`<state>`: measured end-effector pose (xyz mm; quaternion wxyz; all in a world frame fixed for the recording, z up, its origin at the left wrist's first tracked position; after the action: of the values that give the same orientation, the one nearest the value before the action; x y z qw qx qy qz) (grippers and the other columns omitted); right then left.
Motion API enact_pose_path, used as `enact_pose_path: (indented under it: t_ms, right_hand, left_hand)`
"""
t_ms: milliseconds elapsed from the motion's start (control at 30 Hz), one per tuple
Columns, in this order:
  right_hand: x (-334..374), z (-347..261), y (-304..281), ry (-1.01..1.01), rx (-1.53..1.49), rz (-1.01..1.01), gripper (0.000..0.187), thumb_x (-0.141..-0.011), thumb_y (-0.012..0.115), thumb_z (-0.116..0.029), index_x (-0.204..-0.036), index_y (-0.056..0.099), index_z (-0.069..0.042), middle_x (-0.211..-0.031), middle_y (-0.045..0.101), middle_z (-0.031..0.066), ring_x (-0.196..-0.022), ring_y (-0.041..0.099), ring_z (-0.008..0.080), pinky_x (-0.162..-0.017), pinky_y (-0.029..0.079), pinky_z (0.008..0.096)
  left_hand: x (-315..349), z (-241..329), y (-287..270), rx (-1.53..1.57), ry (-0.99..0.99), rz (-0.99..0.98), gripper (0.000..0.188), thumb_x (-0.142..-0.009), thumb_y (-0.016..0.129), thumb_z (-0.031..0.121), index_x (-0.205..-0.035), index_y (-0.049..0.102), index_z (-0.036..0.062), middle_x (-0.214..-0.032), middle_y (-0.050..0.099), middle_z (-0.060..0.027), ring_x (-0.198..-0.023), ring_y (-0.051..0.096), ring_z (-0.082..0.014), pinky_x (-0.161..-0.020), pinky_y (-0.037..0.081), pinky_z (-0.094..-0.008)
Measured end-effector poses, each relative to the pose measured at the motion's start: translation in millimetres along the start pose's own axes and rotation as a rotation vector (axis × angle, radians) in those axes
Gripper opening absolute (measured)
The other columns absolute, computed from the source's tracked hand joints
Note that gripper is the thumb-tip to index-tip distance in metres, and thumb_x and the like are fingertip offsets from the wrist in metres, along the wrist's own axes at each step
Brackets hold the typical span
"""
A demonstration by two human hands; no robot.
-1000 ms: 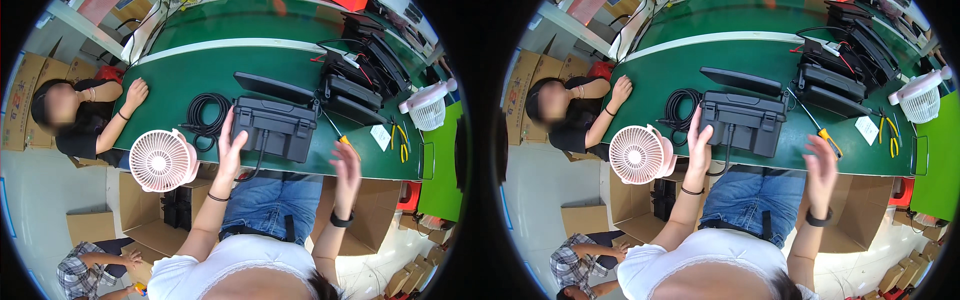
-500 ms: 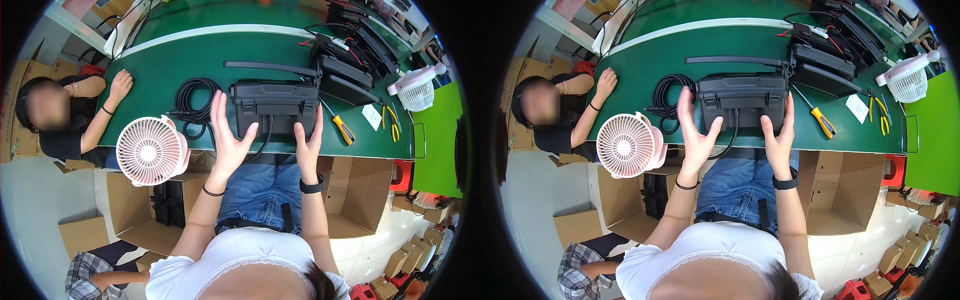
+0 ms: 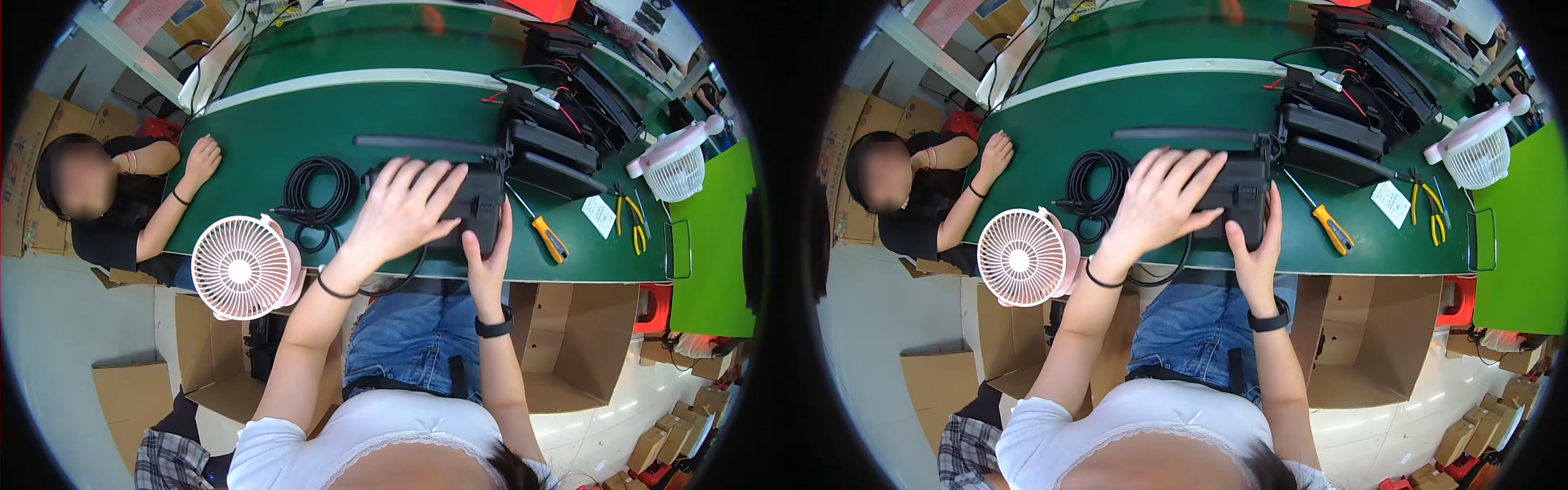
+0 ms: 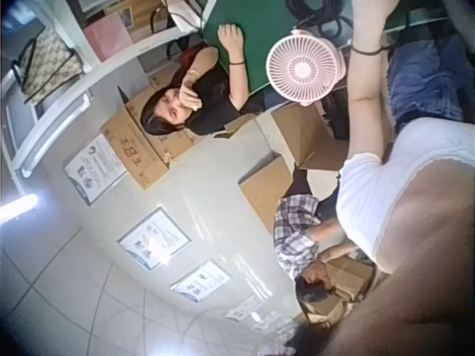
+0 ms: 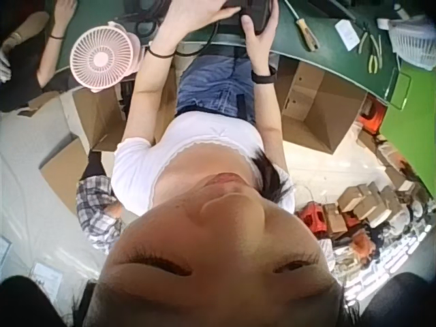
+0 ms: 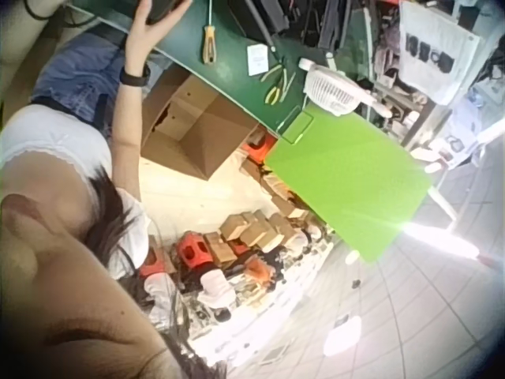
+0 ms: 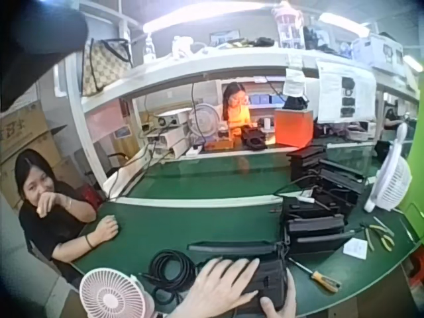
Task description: Assembling and inspecting small solar panel battery boxes on a workshop workbench.
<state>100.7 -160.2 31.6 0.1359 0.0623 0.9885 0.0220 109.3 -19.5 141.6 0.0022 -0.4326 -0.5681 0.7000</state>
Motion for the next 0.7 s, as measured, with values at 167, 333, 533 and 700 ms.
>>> enact_pose_path:
  t_ms: [167,333,533,700]
  right_hand:
    - [4,25,-28,0.150,-0.404,-0.048,0.088,-0.094,0.058,-0.058,-0.156,0.020,-0.010,-0.143,0.047,0.0135,-0.129,0.049,0.0242,-0.110,0.036,0.0367]
    - [-14,8,-53,0.081,-0.219,0.065,0.037,-0.105,0.051,-0.026,-0.132,0.056,-0.002,-0.132,0.059,0.0118,-0.123,0.055,0.0207,-0.108,0.039,0.0339]
    - [-9,23,-47,0.064,-0.264,0.038,0.017,-0.100,0.058,-0.010,-0.112,0.063,0.001,-0.120,0.065,0.0121,-0.109,0.061,0.0192,-0.100,0.045,0.0325]
    - [-4,37,-51,0.141,-0.306,0.092,0.017,-0.101,0.059,-0.013,-0.111,0.062,0.000,-0.120,0.065,0.0099,-0.104,0.062,0.0161,-0.095,0.049,0.0300]
  left_hand:
    - [32,20,-13,-0.031,-0.033,0.082,0.063,-0.067,0.077,0.036,-0.127,0.066,0.0193,-0.119,0.063,-0.0021,-0.101,0.062,-0.0199,-0.095,0.047,-0.0387]
    - [78,63,-15,-0.227,0.040,0.281,0.026,-0.081,0.070,0.033,-0.107,0.075,0.0283,-0.097,0.071,0.0047,-0.093,0.067,-0.0140,-0.091,0.050,-0.0339]
    - [111,67,-1,-0.085,-0.061,0.115,0.024,-0.087,0.070,0.034,-0.108,0.077,0.0247,-0.114,0.071,-0.0009,-0.111,0.065,-0.0223,-0.105,0.045,-0.0490]
    - [103,66,-1,-0.091,-0.065,0.132,0.025,-0.085,0.071,0.030,-0.109,0.077,0.0260,-0.114,0.071,0.0007,-0.114,0.064,-0.0211,-0.107,0.044,-0.0496]
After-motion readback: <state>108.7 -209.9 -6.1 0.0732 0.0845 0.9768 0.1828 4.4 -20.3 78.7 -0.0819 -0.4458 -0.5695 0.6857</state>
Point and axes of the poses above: each hand's wrist, its own x-axis away from the middle knuckle, its own y-axis out of the palm, z = x × y, the point moved 9 cm from there along -x, towards the middle knuckle
